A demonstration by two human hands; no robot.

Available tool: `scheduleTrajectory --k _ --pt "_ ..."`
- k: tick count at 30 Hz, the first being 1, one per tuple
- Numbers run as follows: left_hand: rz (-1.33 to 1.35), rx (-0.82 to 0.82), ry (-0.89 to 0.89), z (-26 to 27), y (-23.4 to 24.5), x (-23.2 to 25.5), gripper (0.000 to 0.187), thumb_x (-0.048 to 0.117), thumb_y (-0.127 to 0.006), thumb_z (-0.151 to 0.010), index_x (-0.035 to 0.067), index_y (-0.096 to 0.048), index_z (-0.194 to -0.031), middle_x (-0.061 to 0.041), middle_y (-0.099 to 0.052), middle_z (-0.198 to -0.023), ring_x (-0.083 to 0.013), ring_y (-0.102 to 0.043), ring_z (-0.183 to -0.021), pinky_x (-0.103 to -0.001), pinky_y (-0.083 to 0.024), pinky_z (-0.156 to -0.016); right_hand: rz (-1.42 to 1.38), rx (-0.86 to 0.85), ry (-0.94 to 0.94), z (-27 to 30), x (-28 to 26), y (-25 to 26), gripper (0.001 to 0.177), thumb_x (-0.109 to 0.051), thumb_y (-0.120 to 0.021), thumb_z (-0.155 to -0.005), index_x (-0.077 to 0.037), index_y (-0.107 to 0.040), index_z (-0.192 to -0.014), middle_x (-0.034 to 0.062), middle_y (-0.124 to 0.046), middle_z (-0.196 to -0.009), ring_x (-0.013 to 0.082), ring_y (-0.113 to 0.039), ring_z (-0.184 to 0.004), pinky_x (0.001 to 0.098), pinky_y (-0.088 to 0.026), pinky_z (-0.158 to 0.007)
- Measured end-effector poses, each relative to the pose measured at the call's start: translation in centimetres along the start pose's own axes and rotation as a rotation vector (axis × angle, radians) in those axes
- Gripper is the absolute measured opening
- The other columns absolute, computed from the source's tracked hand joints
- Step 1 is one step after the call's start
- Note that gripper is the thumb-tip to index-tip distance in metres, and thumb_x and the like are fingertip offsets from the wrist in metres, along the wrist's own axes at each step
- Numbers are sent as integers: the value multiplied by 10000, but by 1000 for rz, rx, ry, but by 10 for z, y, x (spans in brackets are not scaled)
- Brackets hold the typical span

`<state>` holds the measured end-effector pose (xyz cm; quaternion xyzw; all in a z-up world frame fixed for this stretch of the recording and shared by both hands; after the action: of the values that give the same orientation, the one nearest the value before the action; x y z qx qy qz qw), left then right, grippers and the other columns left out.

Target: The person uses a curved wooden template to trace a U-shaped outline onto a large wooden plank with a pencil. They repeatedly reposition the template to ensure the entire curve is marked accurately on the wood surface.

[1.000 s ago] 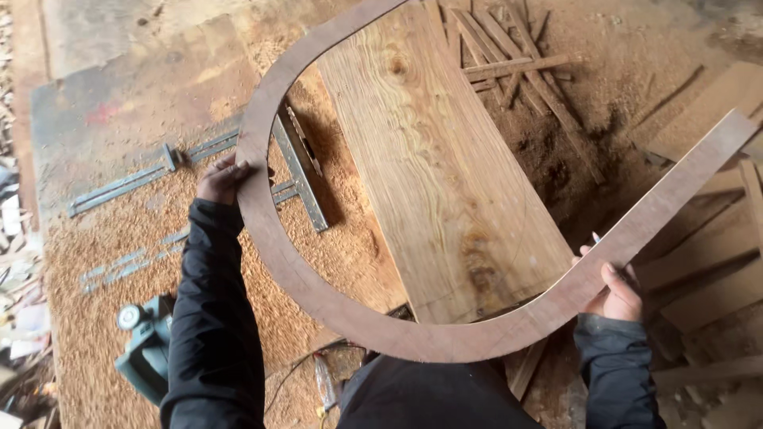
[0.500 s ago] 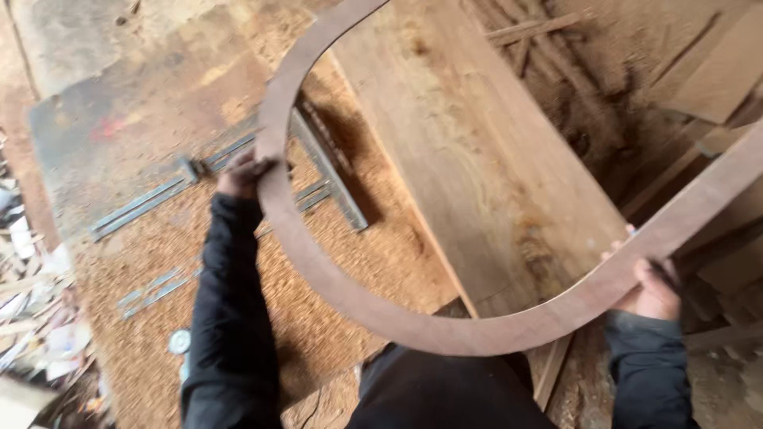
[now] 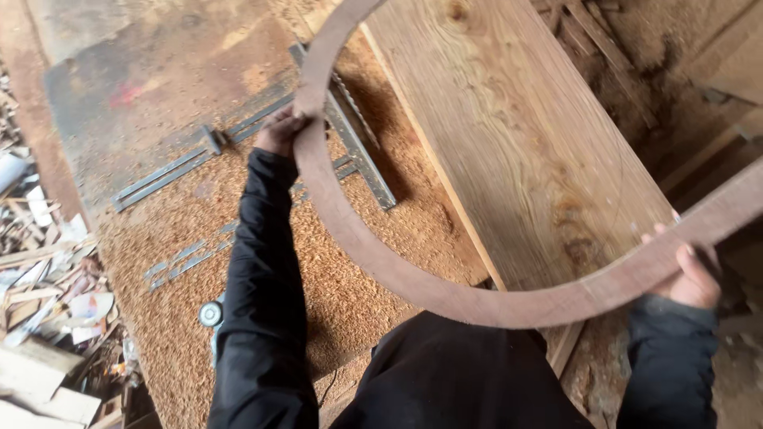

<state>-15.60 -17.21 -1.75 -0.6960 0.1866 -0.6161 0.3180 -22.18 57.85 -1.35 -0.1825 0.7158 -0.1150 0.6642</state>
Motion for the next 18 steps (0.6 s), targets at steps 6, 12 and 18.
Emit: scheduleTrajectory --k 6,12,18 --pt "-27 -141 -55 31 -28 5 418 68 -571 -957 -60 -574 -1355 -190 -715 -1112 -297 -730 -980 -410 -624 -901 -249 -28 -54 -21 14 -3 243 -123 -648 -1114 -82 -480 -1284 94 -588 -1291 284 -571 -1198 477 -463 -1143" --pt "7 11 -152 73 -48 -52 224 25 -644 -974 63 -646 -1195 -52 -695 -1043 -183 -694 -957 -344 -599 -894 -248 115 -82 -4 21 -15 339 -153 -586 -1053 -112 -553 -1388 48 -660 -1363 256 -642 -1248 459 -488 -1134" --pt "257 -26 -100 116 -93 -138 119 22 -724 -975 120 -662 -1001 -21 -687 -993 -163 -671 -943 -371 -578 -910 -406 -32 0 29 26 -44 288 -53 -653 -1116 -31 -548 -1383 51 -643 -1223 190 -602 -1065 375 -521 -1043"
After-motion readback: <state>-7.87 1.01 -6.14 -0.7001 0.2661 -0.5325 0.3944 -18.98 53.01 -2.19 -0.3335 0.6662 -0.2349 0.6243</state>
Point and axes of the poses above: each hand's wrist, its own z-axis away from the middle knuckle, its own y-axis out of the back of the hand, x = y × z, the point moved 7 cm from there along -z, towards the middle knuckle
